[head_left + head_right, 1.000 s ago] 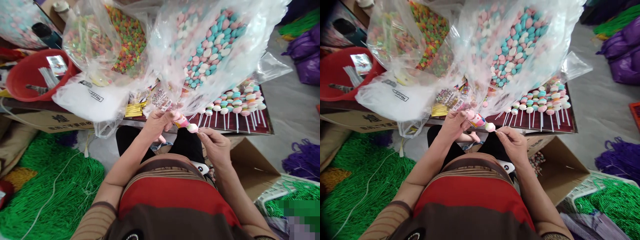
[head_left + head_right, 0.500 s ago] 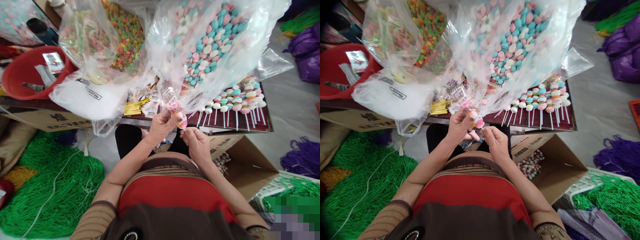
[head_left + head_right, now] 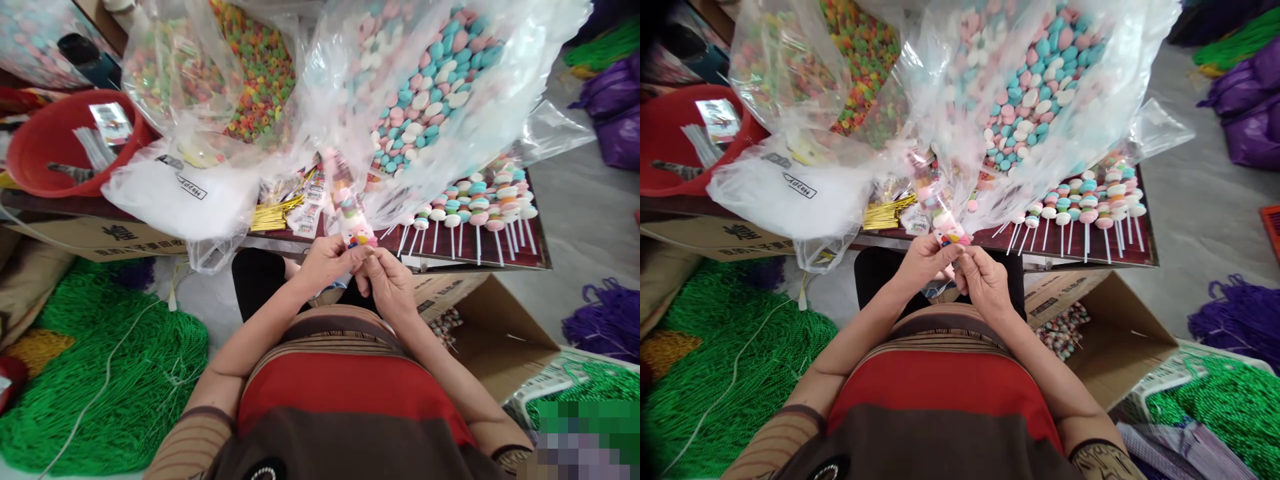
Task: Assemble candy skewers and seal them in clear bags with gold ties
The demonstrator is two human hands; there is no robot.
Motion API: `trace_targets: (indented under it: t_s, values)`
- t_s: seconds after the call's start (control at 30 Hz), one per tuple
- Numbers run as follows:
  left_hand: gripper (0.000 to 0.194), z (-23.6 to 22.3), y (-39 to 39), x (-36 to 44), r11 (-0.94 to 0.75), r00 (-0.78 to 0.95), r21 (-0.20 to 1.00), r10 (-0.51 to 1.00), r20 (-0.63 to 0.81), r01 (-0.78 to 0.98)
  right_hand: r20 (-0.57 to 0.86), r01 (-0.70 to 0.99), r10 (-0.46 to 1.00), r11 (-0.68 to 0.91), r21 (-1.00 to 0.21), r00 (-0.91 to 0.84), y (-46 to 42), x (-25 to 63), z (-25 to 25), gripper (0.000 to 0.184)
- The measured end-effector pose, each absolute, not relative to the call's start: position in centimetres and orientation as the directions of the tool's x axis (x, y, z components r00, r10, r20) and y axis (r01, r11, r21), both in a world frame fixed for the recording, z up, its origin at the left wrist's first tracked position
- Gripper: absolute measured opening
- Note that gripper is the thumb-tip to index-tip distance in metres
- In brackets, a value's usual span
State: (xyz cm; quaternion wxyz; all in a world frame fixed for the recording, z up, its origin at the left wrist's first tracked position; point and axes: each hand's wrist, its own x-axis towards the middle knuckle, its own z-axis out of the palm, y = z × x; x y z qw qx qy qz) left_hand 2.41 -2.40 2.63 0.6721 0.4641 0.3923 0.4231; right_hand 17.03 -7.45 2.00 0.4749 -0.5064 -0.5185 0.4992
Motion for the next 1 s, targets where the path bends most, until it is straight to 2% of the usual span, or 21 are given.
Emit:
trace_targets:
  t_s: [0.17, 0.3, 0.37, 0.57, 0.67, 0.83, 1.0]
  values:
    - [0.062, 1.8, -1.3, 1.0, 0.111, 0.244, 0.951, 0.969, -0.039, -0.289, -0.015, 0.050, 0.997, -0.012, -0.999, -0.073, -7.3, 16.9, 1.8, 0.043]
    - [0.049, 2.2, -1.2, 1.6, 0.103, 0.217, 0.958, 0.975, -0.045, -0.266, 0.004, 0.092, 0.997, 0.011, -0.996, -0.077, -7.1, 16.9, 1.5, 0.040]
    - [0.046, 2.4, -1.4, 2.1, 0.077, 0.181, 0.971, 0.983, -0.036, -0.225, 0.028, 0.150, 0.998, 0.035, -0.988, -0.051, -7.0, 17.1, 1.2, 0.039]
    - [0.048, 2.7, -1.5, 2.2, 0.025, 0.094, 0.998, 0.995, -0.019, -0.061, 0.187, 0.413, 0.982, 0.184, -0.892, -0.034, -6.6, 17.8, 0.6, 0.056]
    - [0.050, 2.4, -1.6, 2.2, 0.089, 0.168, 0.994, 0.983, -0.077, -0.063, 0.197, 0.435, 0.978, 0.208, -0.876, -0.071, -6.5, 17.6, 0.9, 0.054]
    - [0.052, 1.1, -2.2, 1.7, 0.235, 0.240, 0.968, 0.948, -0.208, -0.090, 0.120, 0.356, 0.992, 0.127, -0.926, -0.042, -6.9, 17.1, 1.4, 0.043]
    - [0.071, 2.0, -2.2, 1.5, 0.329, 0.274, 0.874, 0.932, -0.238, -0.359, 0.117, 0.317, 0.993, 0.121, -0.941, -0.030, -7.2, 16.9, 1.0, 0.038]
